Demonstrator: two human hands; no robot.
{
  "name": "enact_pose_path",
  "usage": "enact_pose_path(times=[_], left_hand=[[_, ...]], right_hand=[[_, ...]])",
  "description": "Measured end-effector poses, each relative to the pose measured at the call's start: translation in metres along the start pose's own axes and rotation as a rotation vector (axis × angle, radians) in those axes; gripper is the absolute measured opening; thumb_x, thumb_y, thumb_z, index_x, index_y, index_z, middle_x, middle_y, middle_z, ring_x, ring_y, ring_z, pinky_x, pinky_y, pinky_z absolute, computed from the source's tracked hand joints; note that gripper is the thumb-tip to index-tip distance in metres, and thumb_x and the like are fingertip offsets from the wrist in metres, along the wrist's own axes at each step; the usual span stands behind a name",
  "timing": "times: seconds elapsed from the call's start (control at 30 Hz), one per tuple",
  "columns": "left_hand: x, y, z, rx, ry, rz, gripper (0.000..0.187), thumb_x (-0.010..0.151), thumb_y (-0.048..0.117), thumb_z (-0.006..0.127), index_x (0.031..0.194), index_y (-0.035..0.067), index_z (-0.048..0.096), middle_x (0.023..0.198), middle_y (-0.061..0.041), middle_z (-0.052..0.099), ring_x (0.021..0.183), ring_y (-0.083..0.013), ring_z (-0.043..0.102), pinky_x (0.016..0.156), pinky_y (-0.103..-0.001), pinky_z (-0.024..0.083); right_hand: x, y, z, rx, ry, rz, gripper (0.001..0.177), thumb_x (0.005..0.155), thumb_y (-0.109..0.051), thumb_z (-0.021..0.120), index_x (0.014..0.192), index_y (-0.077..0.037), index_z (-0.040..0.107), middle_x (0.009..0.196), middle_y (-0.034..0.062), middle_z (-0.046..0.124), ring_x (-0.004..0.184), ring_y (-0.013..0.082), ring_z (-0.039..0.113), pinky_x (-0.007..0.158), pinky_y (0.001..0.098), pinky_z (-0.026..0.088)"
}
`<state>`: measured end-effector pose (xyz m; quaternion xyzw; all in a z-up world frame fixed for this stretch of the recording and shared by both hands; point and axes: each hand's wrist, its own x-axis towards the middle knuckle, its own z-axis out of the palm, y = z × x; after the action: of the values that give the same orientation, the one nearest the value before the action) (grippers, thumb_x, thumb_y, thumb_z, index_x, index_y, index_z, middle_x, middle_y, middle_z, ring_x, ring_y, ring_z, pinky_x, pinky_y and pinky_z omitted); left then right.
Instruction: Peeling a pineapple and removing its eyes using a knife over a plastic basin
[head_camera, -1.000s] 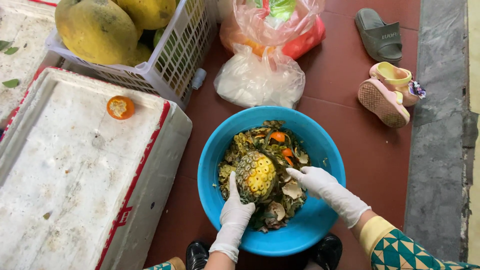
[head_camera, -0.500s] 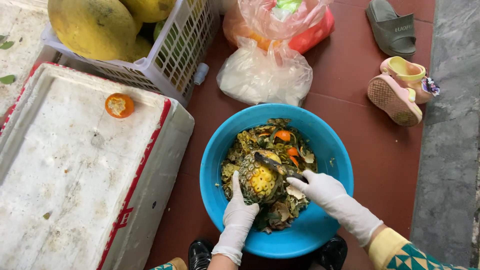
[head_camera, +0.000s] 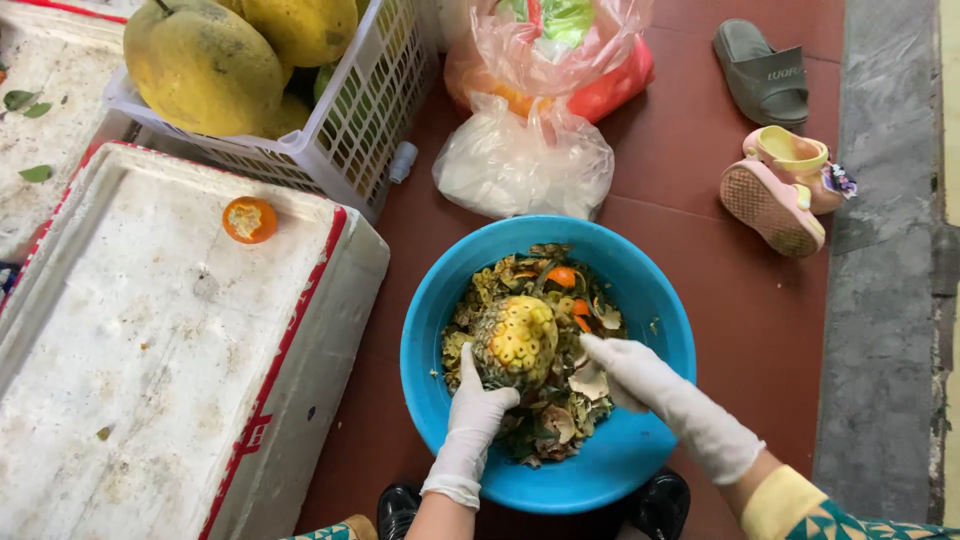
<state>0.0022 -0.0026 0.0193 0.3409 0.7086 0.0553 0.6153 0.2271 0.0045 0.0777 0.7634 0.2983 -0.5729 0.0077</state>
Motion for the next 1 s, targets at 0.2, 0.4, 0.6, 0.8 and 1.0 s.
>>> enact_pose_path(times=[0.2,0.4,0.6,0.8,1.0], left_hand=[[-0.005,0.027,0.004,-0.051,0.01,-0.056,0.121,0.07,0.019,0.069,0.171,0.029,0.002,0.136,-0.014,0.062,0.113,-0.0331,0.062,0.097,-0.042,0.046],[-0.011,0.03,0.008,0.058,0.019,-0.081,0.124,0.07,0.024,0.068,0.171,0.031,-0.004,0.15,-0.015,0.058,0.126,-0.037,0.062,0.103,-0.044,0.048],[-0.005,0.018,0.01,0.051,0.035,-0.065,0.126,0.068,0.024,0.069,0.171,0.034,-0.003,0.149,-0.014,0.059,0.125,-0.0374,0.063,0.103,-0.043,0.048],[-0.001,0.009,0.009,-0.02,0.027,-0.066,0.126,0.067,0.022,0.071,0.17,0.038,0.001,0.156,-0.012,0.054,0.13,-0.0376,0.061,0.106,-0.042,0.047],[-0.012,0.005,0.009,-0.083,0.03,-0.029,0.124,0.067,0.019,0.07,0.17,0.04,0.002,0.153,-0.01,0.057,0.127,-0.0351,0.063,0.102,-0.04,0.049]], right_hand=[[0.009,0.066,0.016,-0.783,0.253,-0.118,0.068,0.085,-0.09,0.044,0.116,-0.031,0.057,0.105,0.0055,0.077,0.1,0.036,0.072,0.078,0.0508,0.055],[0.01,0.01,0.016,-0.757,0.234,-0.115,0.074,0.089,-0.087,0.041,0.117,-0.022,0.059,0.113,0.01,0.075,0.109,0.0361,0.07,0.087,0.0498,0.054],[0.031,-0.015,0.02,-0.686,0.186,-0.126,0.073,0.093,-0.082,0.039,0.124,-0.019,0.061,0.118,0.0115,0.074,0.113,0.0355,0.068,0.089,0.049,0.053],[0.03,0.024,0.013,-0.702,0.217,-0.089,0.076,0.089,-0.087,0.037,0.118,-0.021,0.061,0.116,0.0134,0.075,0.112,0.0372,0.07,0.09,0.051,0.053],[0.049,-0.022,0.01,-0.588,0.145,-0.044,0.075,0.095,-0.078,0.036,0.13,-0.018,0.064,0.127,0.0095,0.072,0.118,0.0309,0.067,0.091,0.0452,0.052]])
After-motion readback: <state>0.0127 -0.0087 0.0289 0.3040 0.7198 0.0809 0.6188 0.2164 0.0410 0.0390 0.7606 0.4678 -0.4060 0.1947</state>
